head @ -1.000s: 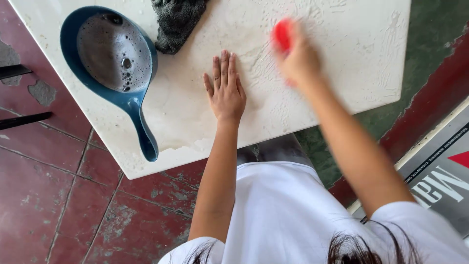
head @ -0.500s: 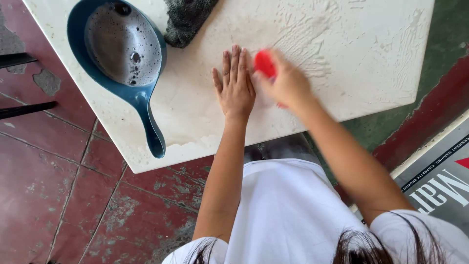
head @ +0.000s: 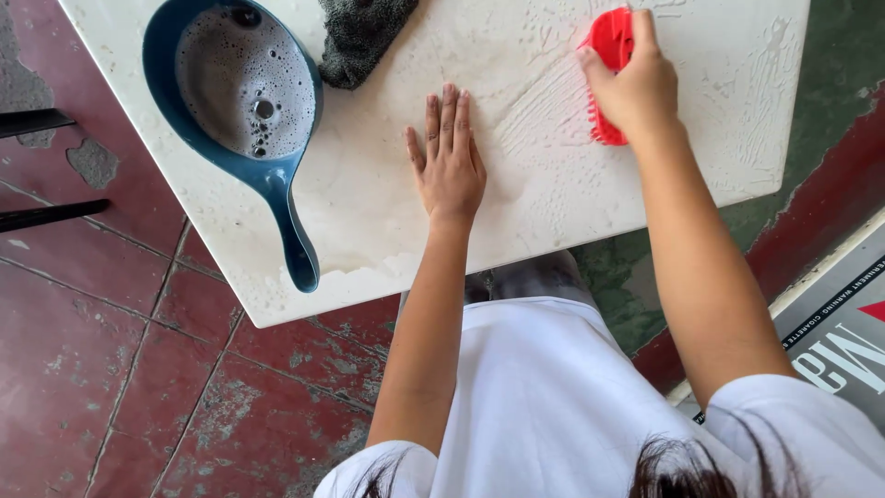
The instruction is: Scrubbing a white table with a red brush and soapy water to clean it.
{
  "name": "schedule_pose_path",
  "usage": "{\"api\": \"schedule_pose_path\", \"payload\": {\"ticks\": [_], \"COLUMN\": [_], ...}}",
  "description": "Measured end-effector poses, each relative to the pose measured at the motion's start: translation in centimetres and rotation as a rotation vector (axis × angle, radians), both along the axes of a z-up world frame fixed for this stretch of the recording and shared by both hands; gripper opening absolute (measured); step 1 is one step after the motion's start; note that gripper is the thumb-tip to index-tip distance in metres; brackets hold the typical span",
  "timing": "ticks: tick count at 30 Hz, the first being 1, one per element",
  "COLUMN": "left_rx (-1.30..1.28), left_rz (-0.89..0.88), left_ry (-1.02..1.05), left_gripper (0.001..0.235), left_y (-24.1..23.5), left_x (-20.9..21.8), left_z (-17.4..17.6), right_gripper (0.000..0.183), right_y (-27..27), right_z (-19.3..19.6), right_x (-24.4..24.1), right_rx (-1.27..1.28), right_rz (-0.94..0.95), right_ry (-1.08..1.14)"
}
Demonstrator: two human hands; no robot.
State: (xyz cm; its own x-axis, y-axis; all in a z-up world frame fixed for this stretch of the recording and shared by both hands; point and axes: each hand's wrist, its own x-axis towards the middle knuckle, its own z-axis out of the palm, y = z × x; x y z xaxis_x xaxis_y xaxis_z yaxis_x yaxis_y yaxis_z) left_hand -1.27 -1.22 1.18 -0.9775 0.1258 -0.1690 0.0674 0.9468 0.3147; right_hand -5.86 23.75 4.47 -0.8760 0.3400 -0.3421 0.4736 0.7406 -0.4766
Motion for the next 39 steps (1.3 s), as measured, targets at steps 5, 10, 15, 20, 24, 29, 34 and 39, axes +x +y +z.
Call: {"api": "schedule_pose_path", "payload": {"ticks": [5,10,15,20,24,29,34,39], "left_rx": [-0.040,-0.056,-0.040,-0.081,0.014,0.043,0.045,0.027], "left_rz": [-0.013,-0.011,-0.021,-0.111,-0.027,0.219,0.265,0.215], "left_ry": [-0.008,-0.041,-0.070,0.061,0.140,0.191,0.355,0.286], "left_gripper": [0.051,0.050,0.051,0.056,0.053,0.054,0.052,0.052], "left_y": [0.1,0.0,0.0,-1.0,-3.7,-6.5,-7.2,-7.5], "left_x": [-0.4,-0.1,-0.2,-4.9,-11.3,-11.3,-8.3,-8.7], "left_z": [0.3,-0.1,0.6,-2.8,-5.8,-4.9,-3.6,-2.8], "right_gripper": [0.070,0.062,0.072,0.069,0.084,0.084,0.068,0.071], "right_y": [-7.5,-5.1,-7.3,-13.0,-12.8,-9.7,-11.4,-13.9], "right_z": [-0.2,0.9,4.7,-1.6,0.8,1.9,1.0,-0.4], "right_x": [2.7,2.9,1.7,7.3,7.5,7.9,9.2,2.2], "right_rx": [-0.051,-0.078,-0.165,-0.137,-0.057,0.000,-0.066,0.005], "right_rz": [0.040,0.091,-0.311,0.101,0.127,0.247,0.394,0.618], "right_ry": [0.022,-0.077,-0.164,0.271,0.224,0.265,0.317,0.332]}}
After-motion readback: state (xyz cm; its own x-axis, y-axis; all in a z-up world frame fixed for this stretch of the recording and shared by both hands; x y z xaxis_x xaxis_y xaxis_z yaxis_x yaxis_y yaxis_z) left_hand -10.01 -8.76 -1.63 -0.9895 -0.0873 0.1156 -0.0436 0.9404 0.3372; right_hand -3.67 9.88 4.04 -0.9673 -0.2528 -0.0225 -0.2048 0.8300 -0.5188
